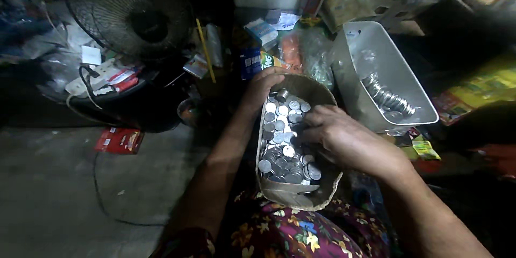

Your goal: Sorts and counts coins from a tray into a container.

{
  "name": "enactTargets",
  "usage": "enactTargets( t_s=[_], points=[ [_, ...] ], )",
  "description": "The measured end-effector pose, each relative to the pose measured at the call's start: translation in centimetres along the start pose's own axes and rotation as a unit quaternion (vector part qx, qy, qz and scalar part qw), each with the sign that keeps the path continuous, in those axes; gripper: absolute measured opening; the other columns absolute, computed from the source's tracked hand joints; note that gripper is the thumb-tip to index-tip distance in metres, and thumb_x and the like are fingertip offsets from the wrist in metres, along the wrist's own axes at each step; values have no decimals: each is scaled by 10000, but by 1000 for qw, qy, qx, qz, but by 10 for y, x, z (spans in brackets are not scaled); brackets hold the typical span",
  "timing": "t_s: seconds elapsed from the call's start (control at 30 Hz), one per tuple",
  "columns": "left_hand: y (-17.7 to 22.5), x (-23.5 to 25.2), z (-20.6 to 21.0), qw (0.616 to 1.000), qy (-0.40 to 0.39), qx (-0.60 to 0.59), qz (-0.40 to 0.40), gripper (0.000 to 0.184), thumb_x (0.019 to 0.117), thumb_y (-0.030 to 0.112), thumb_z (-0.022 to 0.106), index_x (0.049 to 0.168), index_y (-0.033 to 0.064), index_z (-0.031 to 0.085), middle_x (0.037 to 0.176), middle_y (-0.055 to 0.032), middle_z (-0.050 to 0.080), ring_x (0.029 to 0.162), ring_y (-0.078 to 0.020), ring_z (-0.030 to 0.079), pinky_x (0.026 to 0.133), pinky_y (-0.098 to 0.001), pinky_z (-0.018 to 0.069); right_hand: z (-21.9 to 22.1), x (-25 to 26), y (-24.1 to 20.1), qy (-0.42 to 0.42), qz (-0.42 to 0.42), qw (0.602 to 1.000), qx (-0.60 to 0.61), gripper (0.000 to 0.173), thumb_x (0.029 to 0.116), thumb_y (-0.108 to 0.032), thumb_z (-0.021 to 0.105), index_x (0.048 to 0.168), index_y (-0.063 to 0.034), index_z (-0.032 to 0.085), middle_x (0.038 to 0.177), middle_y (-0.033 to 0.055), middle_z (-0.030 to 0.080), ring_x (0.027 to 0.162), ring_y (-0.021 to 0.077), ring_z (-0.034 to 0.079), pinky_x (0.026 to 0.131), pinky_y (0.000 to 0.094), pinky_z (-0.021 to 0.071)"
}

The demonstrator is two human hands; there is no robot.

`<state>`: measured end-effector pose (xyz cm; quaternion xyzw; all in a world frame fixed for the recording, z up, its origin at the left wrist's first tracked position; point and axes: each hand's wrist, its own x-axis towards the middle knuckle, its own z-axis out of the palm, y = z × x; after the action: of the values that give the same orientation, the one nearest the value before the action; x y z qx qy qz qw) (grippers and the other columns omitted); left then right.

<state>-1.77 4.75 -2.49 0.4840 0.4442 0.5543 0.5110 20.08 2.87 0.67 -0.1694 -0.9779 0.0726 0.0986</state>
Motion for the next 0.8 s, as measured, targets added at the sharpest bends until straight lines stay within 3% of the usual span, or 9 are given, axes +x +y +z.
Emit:
enactTargets(
  t_s=[0.1, 0.3, 0.43, 0.5, 0.57, 0.63, 0.7, 0.8],
  points=[
    [-1, 2, 0, 1000, -3, 4, 4, 309, 1021, 75, 395, 1196, -4, 636, 1079, -62, 644, 956, -70, 608, 859, -254, 506, -5, -1, 7, 45, 39, 998, -20, 191, 799, 74, 698, 893, -65, 788, 867, 110, 674, 915, 316, 645, 814, 465, 550],
    [-6, 4, -1, 1000, -7, -1, 19, 304, 1015, 67, 388, 1189, -17, 622, 1059, -56, 647, 934, -58, 612, 847, -253, 515, -12, -8, 15, 95, 46, 991, 77, 233, 871, 10, 627, 1014, -79, 787, 999, 83, 720, 1030, 225, 671, 931, 370, 552],
    [-3, 2, -1, 1000, -6, -2, 8, 306, 1021, 73, 385, 1191, -2, 629, 1060, -54, 643, 935, -62, 611, 844, -251, 513, -11, -9, 19, 122, 29, 987, 102, 207, 891, -55, 628, 1019, -83, 789, 975, 49, 724, 1005, 162, 673, 927, 307, 548],
    [-3, 2, -1, 1000, -6, -15, 2, 305, 1026, 69, 381, 1195, -4, 625, 1053, -58, 647, 923, -70, 621, 833, -251, 523, -11, -7, 14, 118, 18, 988, 96, 216, 871, -48, 629, 1013, -78, 789, 968, 60, 729, 990, 182, 680, 911, 331, 555],
    [-4, 3, -1, 1000, -8, -26, 2, 304, 1027, 68, 378, 1192, -3, 623, 1040, -61, 652, 915, -73, 627, 824, -254, 530, -8, -4, 1, 86, -5, 992, 95, 208, 880, -68, 642, 1020, -106, 790, 989, 47, 730, 1008, 201, 677, 904, 371, 562],
    [-5, 3, -1, 1000, -9, -24, 4, 310, 1022, 71, 377, 1191, -3, 626, 1040, -64, 652, 918, -76, 623, 826, -261, 529, 2, 1, -17, 24, -38, 993, 105, 215, 951, -145, 622, 1090, -171, 783, 1089, 11, 724, 1081, 186, 661, 934, 378, 554],
    [-6, 4, -2, 1000, -10, -16, 8, 316, 1018, 75, 380, 1194, -5, 629, 1044, -72, 659, 921, -83, 629, 830, -272, 533, 12, 8, -32, -36, -74, 990, 117, 238, 1008, -186, 586, 1176, -181, 755, 1195, 39, 706, 1160, 226, 641, 966, 408, 544],
    [-6, 3, -2, 1000, -4, -1, 17, 307, 1021, 88, 392, 1182, -1, 638, 1061, -59, 657, 941, -72, 620, 852, -265, 519, 16, 14, -39, -88, -85, 988, 93, 296, 984, -211, 632, 1269, -215, 715, 1252, 56, 670, 1203, 268, 610, 940, 440, 546]
  ],
)
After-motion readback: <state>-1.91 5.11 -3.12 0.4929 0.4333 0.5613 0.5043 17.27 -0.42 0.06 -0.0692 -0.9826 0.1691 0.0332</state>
